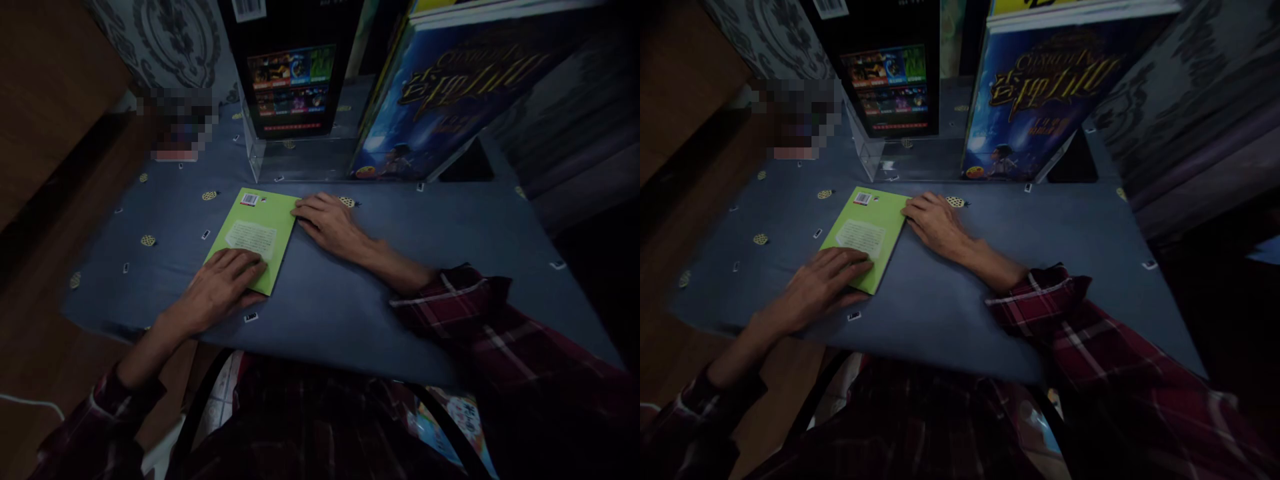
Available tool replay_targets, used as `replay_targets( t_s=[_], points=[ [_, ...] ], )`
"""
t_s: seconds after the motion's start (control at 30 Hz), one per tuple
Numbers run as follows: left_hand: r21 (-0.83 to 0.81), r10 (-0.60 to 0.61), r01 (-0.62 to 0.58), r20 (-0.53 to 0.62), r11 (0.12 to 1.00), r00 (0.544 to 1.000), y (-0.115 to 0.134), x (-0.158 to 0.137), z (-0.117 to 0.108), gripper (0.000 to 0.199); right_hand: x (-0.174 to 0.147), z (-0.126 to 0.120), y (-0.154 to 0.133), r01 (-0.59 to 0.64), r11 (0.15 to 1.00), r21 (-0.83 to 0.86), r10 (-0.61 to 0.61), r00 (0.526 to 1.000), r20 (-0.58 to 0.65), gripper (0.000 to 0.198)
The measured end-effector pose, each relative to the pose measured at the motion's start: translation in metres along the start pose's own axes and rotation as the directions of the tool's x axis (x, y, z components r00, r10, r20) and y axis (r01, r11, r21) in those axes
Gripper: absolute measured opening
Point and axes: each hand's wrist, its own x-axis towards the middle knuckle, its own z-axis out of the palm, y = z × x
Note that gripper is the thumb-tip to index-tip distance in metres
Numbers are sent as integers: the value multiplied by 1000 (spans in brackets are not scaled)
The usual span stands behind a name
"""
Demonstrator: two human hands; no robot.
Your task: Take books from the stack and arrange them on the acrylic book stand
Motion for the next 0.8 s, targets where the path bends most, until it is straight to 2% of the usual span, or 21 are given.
replay_targets(
  t_s=[0.23,0.43,0.6,0.8],
  points=[
    [69,129,-127,-35,990,991,6,-1,2,33,-8,-1,-22,76,994,78,-79,997,24,28],
    [-8,99,-99,-39,995,994,4,-5,2,32,-10,-3,-45,188,959,211,-205,977,60,29],
    [35,102,-101,-51,994,993,5,-4,2,33,-14,-3,-58,235,941,242,-264,960,94,27],
    [100,193,-176,-201,979,960,3,-5,3,30,-16,0,-64,353,912,210,-369,929,41,24]
  ],
)
